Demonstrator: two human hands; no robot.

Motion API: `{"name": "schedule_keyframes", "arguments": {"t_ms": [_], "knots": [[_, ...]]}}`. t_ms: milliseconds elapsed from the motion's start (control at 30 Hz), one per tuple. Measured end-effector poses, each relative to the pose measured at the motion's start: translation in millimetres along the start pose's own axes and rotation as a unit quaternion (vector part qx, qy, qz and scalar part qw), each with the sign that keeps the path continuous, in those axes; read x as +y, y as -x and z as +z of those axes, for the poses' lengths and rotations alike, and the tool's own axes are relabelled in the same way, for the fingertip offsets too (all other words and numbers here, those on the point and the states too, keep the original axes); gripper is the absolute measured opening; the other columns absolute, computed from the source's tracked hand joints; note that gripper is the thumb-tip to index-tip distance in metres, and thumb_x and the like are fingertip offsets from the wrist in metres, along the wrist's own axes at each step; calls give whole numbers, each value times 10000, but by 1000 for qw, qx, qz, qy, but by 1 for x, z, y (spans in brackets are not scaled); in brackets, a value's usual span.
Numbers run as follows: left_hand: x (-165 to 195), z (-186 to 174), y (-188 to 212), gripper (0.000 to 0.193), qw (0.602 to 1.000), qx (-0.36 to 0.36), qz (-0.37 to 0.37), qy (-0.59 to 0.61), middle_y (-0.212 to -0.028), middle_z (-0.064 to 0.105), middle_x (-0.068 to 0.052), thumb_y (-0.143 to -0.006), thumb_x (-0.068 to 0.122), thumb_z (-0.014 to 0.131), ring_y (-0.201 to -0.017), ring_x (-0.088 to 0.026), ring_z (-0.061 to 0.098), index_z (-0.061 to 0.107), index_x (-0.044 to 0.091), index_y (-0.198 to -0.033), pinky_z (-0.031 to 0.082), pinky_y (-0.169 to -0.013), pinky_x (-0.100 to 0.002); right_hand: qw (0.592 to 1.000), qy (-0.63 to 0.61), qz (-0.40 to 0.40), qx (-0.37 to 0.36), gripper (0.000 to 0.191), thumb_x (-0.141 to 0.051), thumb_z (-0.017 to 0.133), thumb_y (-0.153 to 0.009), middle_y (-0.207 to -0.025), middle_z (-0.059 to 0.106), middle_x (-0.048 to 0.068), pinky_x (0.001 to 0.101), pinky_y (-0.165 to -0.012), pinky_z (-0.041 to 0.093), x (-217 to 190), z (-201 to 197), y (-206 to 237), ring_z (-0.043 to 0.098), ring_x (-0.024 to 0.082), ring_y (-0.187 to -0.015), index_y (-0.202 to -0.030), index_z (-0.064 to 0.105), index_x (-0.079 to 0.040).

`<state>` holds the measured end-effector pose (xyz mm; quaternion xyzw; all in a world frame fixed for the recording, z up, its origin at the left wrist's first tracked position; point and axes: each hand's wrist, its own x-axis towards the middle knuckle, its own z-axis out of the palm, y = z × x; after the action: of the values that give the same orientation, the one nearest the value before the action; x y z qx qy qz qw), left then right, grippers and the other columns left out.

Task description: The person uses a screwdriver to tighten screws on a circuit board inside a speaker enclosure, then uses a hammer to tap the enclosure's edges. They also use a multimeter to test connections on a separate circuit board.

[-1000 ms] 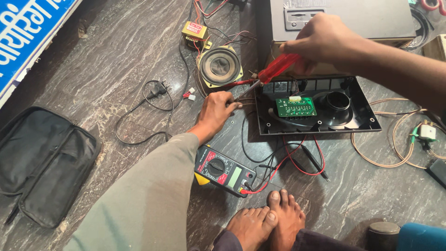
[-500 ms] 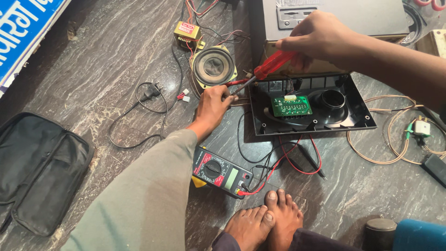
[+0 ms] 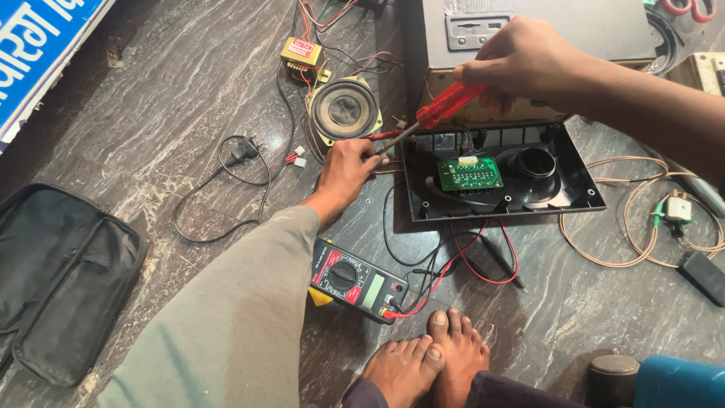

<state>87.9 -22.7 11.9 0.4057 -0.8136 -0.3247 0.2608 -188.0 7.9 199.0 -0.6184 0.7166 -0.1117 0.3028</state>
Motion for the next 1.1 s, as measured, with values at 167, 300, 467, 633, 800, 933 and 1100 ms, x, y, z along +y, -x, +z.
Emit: {"name": "schedule_keyframes", "arguments": {"t_ms": [167, 300, 467, 633, 800, 933, 1100], "knots": [[9, 5, 0, 289, 1000, 4, 16, -13, -798, 714, -175, -823, 287, 812, -759, -359, 698, 734, 9, -846, 520, -699, -456, 999, -2, 32, 2, 400, -330, 700, -960, -710, 740, 175, 367, -594, 610, -3, 5, -2, 727, 223, -585, -979, 770, 63], [14, 8, -4, 292, 1000, -11, -8, -7, -778, 709, -182, -827, 293, 819, -765, -370, 696, 740, 13, -848, 522, -721, -463, 999, -3, 34, 15, 396, -325, 693, -967, -713, 736, 171, 364, -575, 596, -2, 3, 0, 722, 223, -588, -969, 771, 64], [6, 6, -4, 253, 999, -18, -27, -23, -786, 717, -193, -853, 274, 789, -791, -375, 712, 759, 23, -867, 529, -732, -463, 994, -108, 29, 13, 386, -314, 706, -955, -730, 718, 158, 346, -547, 598, 2, -6, 3, 700, 199, -584, -947, 741, 71], [-3, 9, 0, 192, 1000, -4, 5, -17, -794, 716, -204, -850, 209, 752, -800, -382, 714, 766, 18, -868, 537, -735, -465, 998, -55, 43, 2, 385, -321, 690, -967, -719, 726, 159, 346, -550, 574, 1, -3, 3, 697, 204, -577, -941, 758, 57], [-2, 10, -2, 208, 999, -16, -5, -35, -777, 705, -212, -862, 222, 766, -788, -390, 705, 772, 13, -866, 532, -734, -470, 998, -49, 31, 17, 400, -319, 688, -980, -698, 725, 147, 338, -559, 560, -2, -3, 2, 703, 194, -583, -917, 764, 68], [4, 8, -2, 274, 999, -25, -23, -22, -740, 700, -200, -847, 279, 793, -754, -381, 702, 763, 8, -866, 528, -717, -470, 998, -48, 24, 21, 380, -315, 688, -973, -696, 727, 138, 336, -565, 571, -4, -1, 1, 704, 191, -581, -925, 767, 53], [8, 6, 1, 286, 997, -41, -69, -6, -731, 707, -183, -858, 300, 774, -748, -361, 713, 750, 16, -851, 532, -725, -459, 999, -33, 16, 21, 397, -327, 699, -972, -693, 722, 155, 352, -572, 591, -4, 4, 0, 705, 201, -579, -938, 770, 63]]}}
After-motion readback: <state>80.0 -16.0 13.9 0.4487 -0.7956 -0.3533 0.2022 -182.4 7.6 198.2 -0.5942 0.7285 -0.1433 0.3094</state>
